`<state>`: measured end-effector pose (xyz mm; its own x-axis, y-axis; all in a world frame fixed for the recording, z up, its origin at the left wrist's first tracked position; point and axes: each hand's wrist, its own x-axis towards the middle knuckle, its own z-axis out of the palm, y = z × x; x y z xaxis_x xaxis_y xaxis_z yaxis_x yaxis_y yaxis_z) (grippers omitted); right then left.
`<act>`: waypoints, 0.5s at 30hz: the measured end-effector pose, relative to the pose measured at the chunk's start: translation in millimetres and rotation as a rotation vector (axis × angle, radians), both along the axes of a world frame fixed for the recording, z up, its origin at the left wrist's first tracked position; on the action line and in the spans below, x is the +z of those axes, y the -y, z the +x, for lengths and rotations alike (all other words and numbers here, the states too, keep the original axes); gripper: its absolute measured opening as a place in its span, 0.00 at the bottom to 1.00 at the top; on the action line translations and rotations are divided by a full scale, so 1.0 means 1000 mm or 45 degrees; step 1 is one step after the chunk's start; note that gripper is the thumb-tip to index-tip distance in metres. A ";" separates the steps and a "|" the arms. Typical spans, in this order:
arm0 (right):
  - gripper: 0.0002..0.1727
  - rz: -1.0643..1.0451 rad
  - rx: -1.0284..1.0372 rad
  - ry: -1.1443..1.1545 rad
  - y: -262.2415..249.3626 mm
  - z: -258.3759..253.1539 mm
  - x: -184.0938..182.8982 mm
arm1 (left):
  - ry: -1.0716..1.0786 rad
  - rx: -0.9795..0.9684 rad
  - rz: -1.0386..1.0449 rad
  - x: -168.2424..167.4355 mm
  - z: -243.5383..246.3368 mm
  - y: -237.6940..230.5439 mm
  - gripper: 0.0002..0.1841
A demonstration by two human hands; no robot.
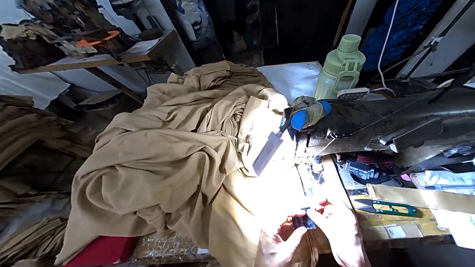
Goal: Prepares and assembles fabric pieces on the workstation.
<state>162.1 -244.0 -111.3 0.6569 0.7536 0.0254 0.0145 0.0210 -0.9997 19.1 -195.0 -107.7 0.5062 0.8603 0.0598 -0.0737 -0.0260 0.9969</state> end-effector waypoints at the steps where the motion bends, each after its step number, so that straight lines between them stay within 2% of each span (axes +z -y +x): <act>1: 0.16 -0.005 0.005 0.001 0.000 0.001 -0.001 | -0.004 0.006 -0.006 -0.001 0.000 0.000 0.16; 3: 0.10 -0.006 0.033 0.083 -0.003 0.006 -0.003 | -0.018 0.033 -0.073 0.003 0.000 -0.001 0.16; 5: 0.06 -0.021 0.070 0.336 -0.010 0.018 -0.006 | -0.032 0.053 -0.108 0.007 0.001 -0.006 0.15; 8: 0.14 -0.077 0.171 0.921 -0.025 0.044 -0.019 | -0.126 0.084 -0.051 0.007 -0.001 -0.022 0.14; 11: 0.25 -0.060 0.365 1.021 -0.024 0.052 -0.035 | -0.236 0.191 0.097 -0.006 -0.004 -0.044 0.14; 12: 0.24 0.015 0.408 1.147 -0.020 0.049 -0.039 | -0.255 0.238 0.139 -0.011 -0.006 -0.049 0.13; 14: 0.13 0.235 0.495 1.527 -0.012 0.033 -0.032 | -0.255 0.315 0.168 -0.017 -0.012 -0.054 0.12; 15: 0.10 0.321 0.562 1.614 -0.005 0.023 -0.026 | -0.218 0.333 0.168 -0.018 -0.016 -0.053 0.11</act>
<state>185.4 -238.9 -137.3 -0.2113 0.7781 0.5915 0.8549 0.4405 -0.2740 3.6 -141.6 -126.2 0.2818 0.9529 0.1123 0.1207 -0.1513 0.9811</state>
